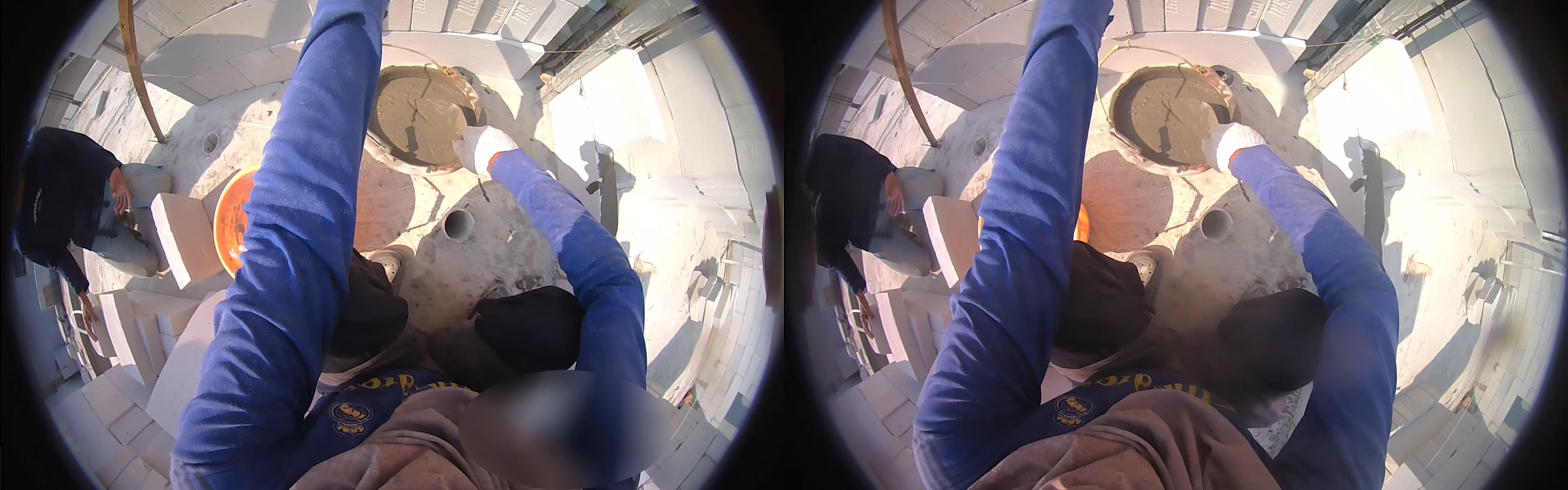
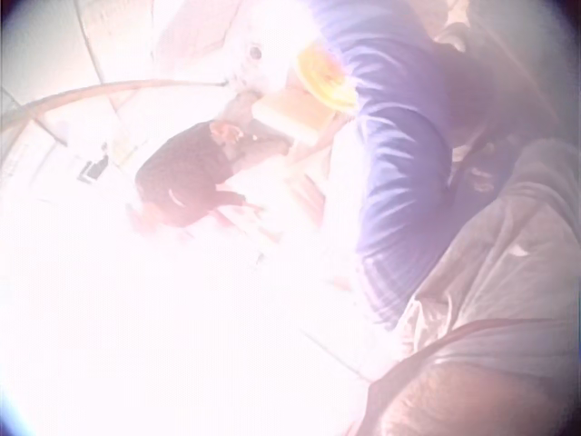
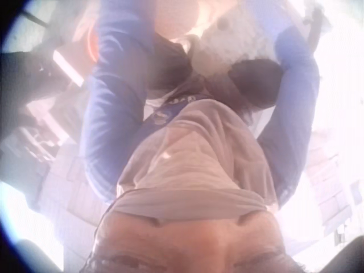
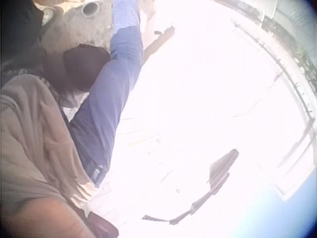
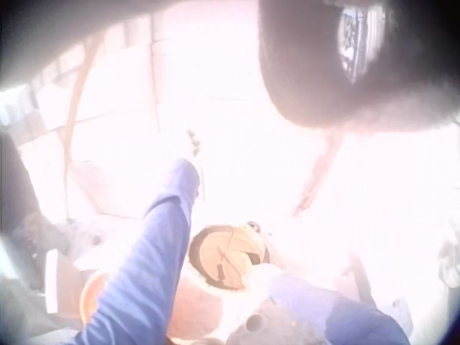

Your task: The person lays white concrete blocks onto a wall using a trowel to apply mortar and a hammer to adjust alignment. The worker repeatedly scoops mortar from a bucket, spreads it on the wall, places a block, and taps it into position.

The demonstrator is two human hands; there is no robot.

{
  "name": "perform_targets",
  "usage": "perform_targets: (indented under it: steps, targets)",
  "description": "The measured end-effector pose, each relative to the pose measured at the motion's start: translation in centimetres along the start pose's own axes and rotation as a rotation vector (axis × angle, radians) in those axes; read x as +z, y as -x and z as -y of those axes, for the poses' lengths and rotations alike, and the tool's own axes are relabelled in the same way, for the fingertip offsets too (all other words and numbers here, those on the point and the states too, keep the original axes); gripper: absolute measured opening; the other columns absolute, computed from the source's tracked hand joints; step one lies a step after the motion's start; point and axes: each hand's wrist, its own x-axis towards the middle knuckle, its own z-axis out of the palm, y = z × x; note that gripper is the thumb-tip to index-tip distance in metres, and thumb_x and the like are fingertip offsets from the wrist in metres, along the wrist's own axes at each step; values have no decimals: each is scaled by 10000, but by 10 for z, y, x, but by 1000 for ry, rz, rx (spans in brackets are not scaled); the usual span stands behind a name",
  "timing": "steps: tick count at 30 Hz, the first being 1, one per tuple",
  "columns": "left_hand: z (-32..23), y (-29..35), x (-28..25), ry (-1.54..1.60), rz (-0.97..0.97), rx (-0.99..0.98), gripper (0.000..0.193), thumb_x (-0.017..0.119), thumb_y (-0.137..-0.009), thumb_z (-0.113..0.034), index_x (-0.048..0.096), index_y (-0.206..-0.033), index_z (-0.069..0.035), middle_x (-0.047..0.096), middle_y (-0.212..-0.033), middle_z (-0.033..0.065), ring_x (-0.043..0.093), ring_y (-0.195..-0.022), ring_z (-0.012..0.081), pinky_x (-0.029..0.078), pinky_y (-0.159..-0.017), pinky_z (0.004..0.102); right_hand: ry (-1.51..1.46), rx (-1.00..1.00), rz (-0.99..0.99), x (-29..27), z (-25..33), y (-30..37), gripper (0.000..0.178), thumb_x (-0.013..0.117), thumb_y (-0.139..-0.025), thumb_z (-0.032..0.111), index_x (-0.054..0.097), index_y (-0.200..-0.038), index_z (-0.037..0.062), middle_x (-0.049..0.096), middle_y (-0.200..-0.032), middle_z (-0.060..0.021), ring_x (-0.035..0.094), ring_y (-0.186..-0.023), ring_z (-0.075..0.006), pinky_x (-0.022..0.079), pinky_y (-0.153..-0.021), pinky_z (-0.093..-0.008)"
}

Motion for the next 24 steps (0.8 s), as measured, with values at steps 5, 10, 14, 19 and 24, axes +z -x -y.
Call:
perform_targets:
  steps: [5,10,14,19,24]
  targets:
    - [-5,-2,0,24,4,-7,383,620,-1069,-320,656,-1314,-28,682,-1151,120,666,-909,223,592,-856,337,-578,211,382,18,-10,-23,449,546,-1055,432,708,-1082,14,715,-866,-176,688,-707,-329,574,-661,-478]
    - [-6,-9,2,-15,25,-15,400,601,-1077,-320,643,-1339,-20,669,-1187,130,661,-945,234,590,-884,349,-1331,223,331,-16,-38,73,390,514,-1122,406,652,-1201,50,615,-751,-56,589,-554,-156,460,-422,-310]
    - [23,-18,5,-24,28,-72,414,586,-1083,-320,632,-1359,-14,659,-1216,139,658,-974,243,588,-906,359,-1751,27,217,33,-109,151,388,573,-1098,358,648,-1311,43,689,-996,-100,664,-686,-185,557,-570,-304]
    - [54,-79,-53,-115,-23,-128,432,567,-1091,-320,618,-1384,-6,646,-1251,150,654,-1010,254,586,-933,371,-660,41,-500,51,-121,308,395,578,-1094,314,690,-1321,11,674,-1118,-57,624,-946,-127,511,-892,-288]
    - [83,-130,-86,-163,45,-141,383,560,-1102,-312,631,-1326,-9,638,-1146,135,644,-940,244,592,-899,370,-1093,767,-369,60,-100,465,352,625,-1054,334,722,-1157,12,642,-841,-50,595,-817,-113,501,-745,-295]
